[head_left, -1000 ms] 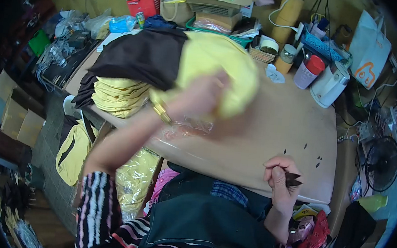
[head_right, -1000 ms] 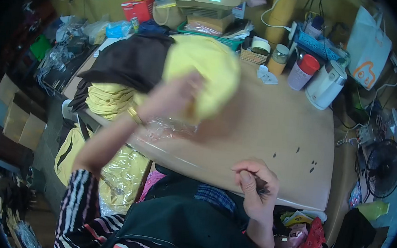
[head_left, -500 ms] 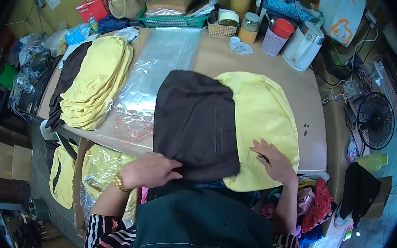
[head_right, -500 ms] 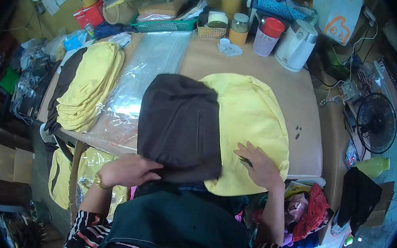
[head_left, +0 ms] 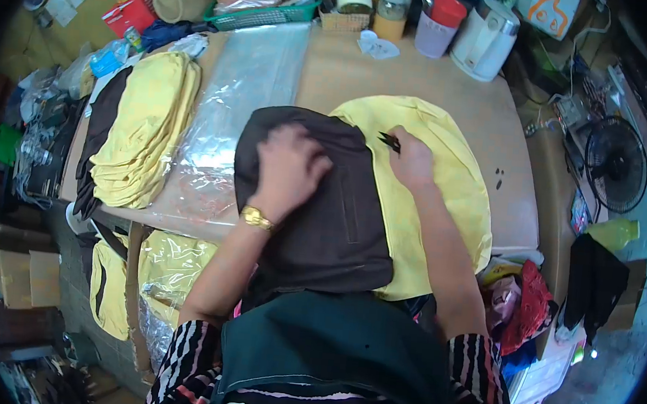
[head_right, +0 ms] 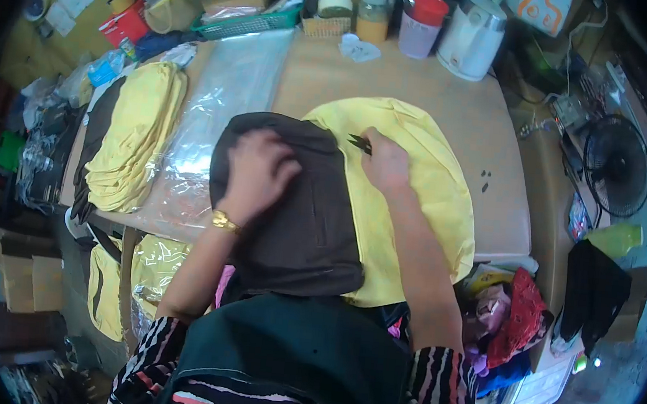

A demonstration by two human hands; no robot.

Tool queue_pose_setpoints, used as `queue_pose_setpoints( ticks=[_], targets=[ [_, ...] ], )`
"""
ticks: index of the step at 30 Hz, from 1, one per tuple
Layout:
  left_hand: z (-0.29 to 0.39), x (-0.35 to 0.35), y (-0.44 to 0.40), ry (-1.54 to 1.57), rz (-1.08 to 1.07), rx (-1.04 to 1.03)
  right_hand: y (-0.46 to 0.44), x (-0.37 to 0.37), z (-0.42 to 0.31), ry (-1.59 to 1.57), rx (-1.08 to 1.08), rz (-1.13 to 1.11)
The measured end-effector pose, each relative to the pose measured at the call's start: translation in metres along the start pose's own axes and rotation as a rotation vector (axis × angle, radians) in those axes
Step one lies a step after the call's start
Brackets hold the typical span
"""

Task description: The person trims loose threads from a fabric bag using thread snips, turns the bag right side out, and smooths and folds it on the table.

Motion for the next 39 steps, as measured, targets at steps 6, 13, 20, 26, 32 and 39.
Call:
queue_pose_setpoints(
  ticks=[6,13,20,26,32,39],
  targets=[
    [-0.097,-0.007,-0.065,0.055,-0.346,0.249,-0.002,0.003,0.006,-0.016,-0.094,0.032],
    [-0.111,0.012,-0.069,0.098,0.059,0.009,-0.005,0.007,0.005,-0.118,-0.124,0.022],
    [0.096,-0.008,0.035,0.271,-0.412,-0.274,-0.009,0.0,0.012,-0.046,-0.115,0.072],
    [0.104,-0.041,0.041,0.549,-0.232,-0.316,-0.01,0.003,0.012,-0.036,-0.139,0.095],
    [0.055,-0.034,0.046,1.053,-0.49,-0.017,-0.013,0.004,0.013,-0.088,-0.161,0.106],
    [-0.082,0.022,0.048,2.423,0.155,-0.048,-0.012,0.003,0.014,-0.066,-0.16,0.13]
  ],
)
Point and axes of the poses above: each hand's wrist, its own y-axis away from the middle knuckle, its own x-axis out of the back of the hand, z = x × y, the point moved 4 cm from there along -y, towards the middle knuckle, and after that the axes turned 11 degrees about -y, right-handed, at the moved point
